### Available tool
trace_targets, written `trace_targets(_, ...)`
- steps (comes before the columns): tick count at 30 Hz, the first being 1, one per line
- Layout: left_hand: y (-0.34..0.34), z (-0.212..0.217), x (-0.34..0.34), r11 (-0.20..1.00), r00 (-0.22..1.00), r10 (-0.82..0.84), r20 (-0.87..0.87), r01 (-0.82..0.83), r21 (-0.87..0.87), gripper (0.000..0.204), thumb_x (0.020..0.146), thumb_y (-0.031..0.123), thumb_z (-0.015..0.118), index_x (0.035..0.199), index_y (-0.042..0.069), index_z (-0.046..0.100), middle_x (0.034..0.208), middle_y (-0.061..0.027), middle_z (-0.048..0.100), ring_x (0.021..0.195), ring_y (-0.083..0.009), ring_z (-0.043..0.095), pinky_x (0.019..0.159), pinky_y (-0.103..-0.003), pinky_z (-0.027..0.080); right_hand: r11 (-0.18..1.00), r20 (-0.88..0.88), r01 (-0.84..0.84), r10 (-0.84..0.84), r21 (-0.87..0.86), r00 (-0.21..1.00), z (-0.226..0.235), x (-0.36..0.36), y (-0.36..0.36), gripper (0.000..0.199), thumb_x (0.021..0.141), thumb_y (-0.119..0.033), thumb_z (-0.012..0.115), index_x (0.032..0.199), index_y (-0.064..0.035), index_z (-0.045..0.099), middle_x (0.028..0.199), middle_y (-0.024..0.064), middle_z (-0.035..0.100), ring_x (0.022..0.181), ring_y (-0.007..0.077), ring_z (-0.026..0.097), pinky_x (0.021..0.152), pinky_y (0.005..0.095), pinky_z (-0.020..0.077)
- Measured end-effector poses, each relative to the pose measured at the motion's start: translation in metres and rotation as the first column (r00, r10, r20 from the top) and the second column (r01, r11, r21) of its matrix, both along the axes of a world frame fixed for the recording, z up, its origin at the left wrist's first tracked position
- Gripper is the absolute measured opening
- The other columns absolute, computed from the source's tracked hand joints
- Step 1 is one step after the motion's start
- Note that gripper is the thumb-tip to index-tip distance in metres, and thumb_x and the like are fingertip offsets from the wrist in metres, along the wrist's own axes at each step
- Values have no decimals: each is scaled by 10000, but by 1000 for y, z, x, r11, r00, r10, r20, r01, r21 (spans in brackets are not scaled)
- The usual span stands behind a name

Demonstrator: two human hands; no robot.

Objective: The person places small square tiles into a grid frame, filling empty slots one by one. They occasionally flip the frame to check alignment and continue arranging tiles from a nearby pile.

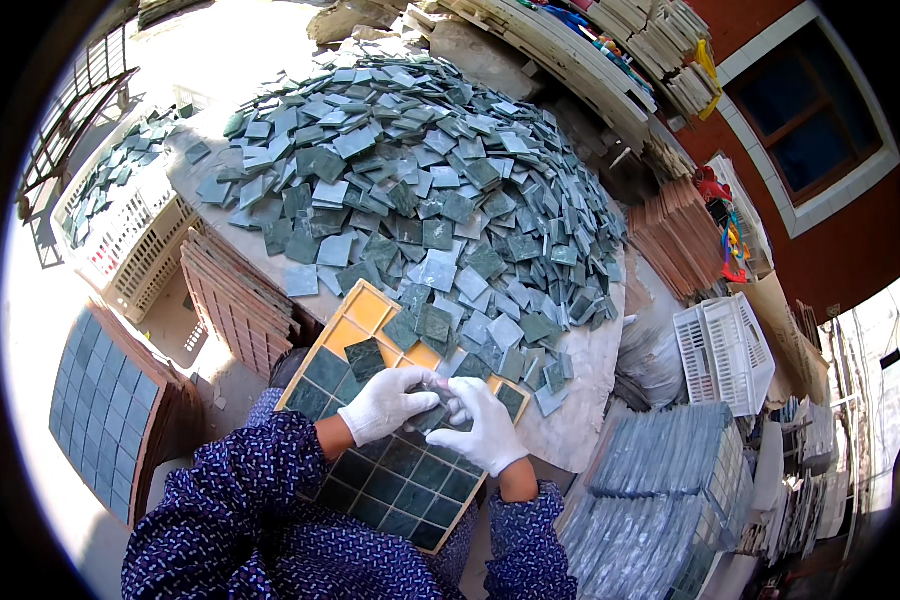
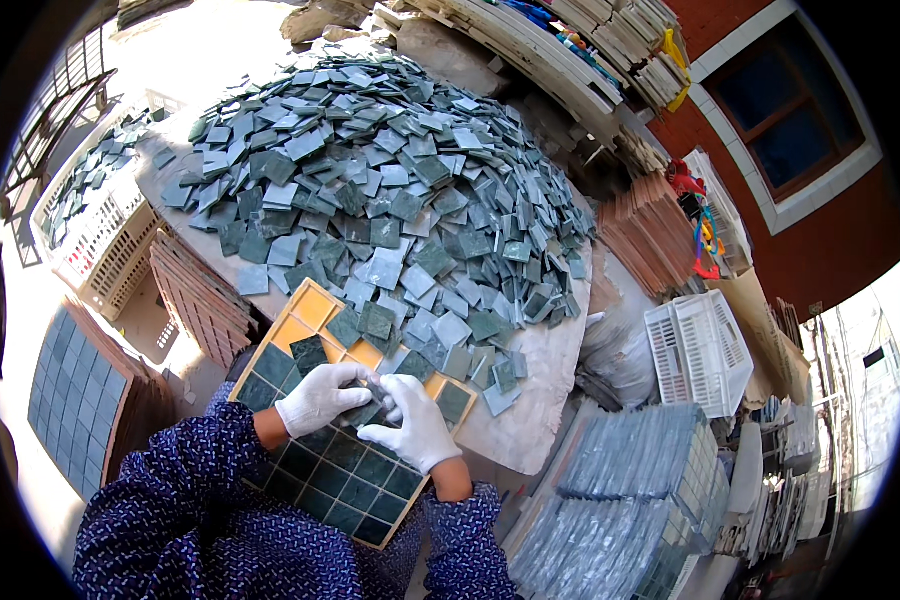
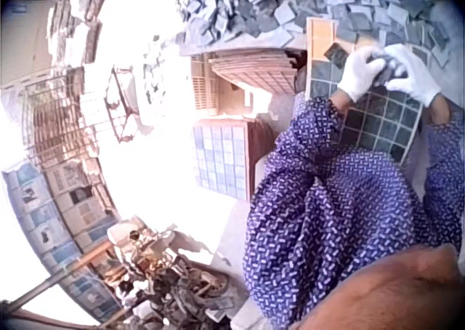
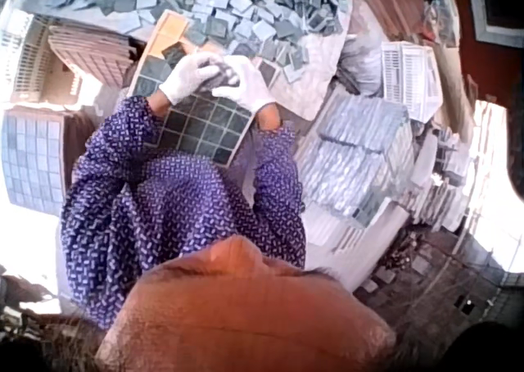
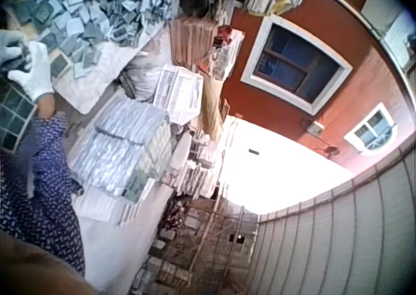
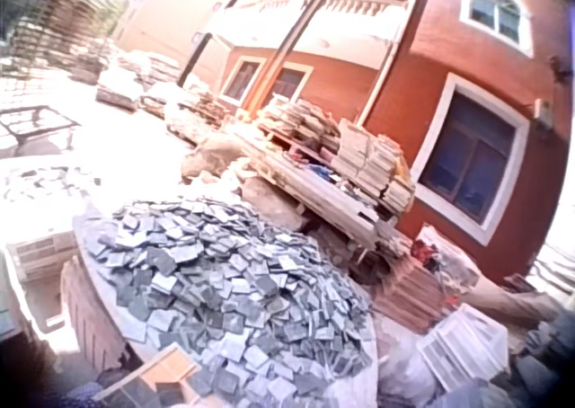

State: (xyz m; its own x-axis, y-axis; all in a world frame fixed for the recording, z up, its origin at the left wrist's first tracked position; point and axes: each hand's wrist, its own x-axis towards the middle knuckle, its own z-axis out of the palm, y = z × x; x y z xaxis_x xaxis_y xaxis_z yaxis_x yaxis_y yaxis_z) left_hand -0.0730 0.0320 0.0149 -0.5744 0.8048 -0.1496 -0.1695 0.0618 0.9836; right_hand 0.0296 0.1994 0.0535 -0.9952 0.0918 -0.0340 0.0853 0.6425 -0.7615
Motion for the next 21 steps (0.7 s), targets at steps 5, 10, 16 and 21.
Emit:
trace_targets(5, -87, -11, -28, 995, 846, 79, 527, -98, 8, 205, 964, 70, 482, 1156, 19, 534, 886, -59, 593, 653, -108, 561, 586, -223, 493, 911, -97, 274, -256, 309, 962, -30, -1, 30, 587, 700, -284, 802, 1195, -69, 573, 1205, 135, 563, 1070, 330, 573, 919, 395, 464)
trace_targets(10, -199, -29, -97, 871, 708, 447, 547, -484, -85, 205, 944, 36, 493, 1127, 5, 578, 1024, -115, 609, 878, -208, 612, 739, -338, 547, 801, -56, 232, -242, 552, 969, -44, -10, 28, 614, 688, -294, 814, 1206, -83, 560, 1245, 124, 514, 1088, 331, 564, 879, 432, 483)
trace_targets(16, -342, 51, -269, 277, 280, 894, 351, -959, 59, 552, 980, 279, 528, 1398, -19, 324, 1345, -232, 447, 1191, -278, 509, 979, -337, 458, 822, -40, 231, -247, 521, 968, -33, -14, 24, 575, 670, -268, 765, 1134, -81, 482, 1168, 144, 507, 1044, 348, 567, 865, 454, 477)
trace_targets(21, -316, 41, -236, 719, 705, 694, -149, -664, 206, 436, 989, 301, 498, 1332, 33, 485, 1126, -72, 597, 930, -131, 590, 830, -256, 497, 872, 71, 172, -229, 458, 971, -14, -3, 34, 574, 696, -254, 776, 1176, -76, 515, 1152, 161, 557, 1040, 360, 580, 885, 433, 482)
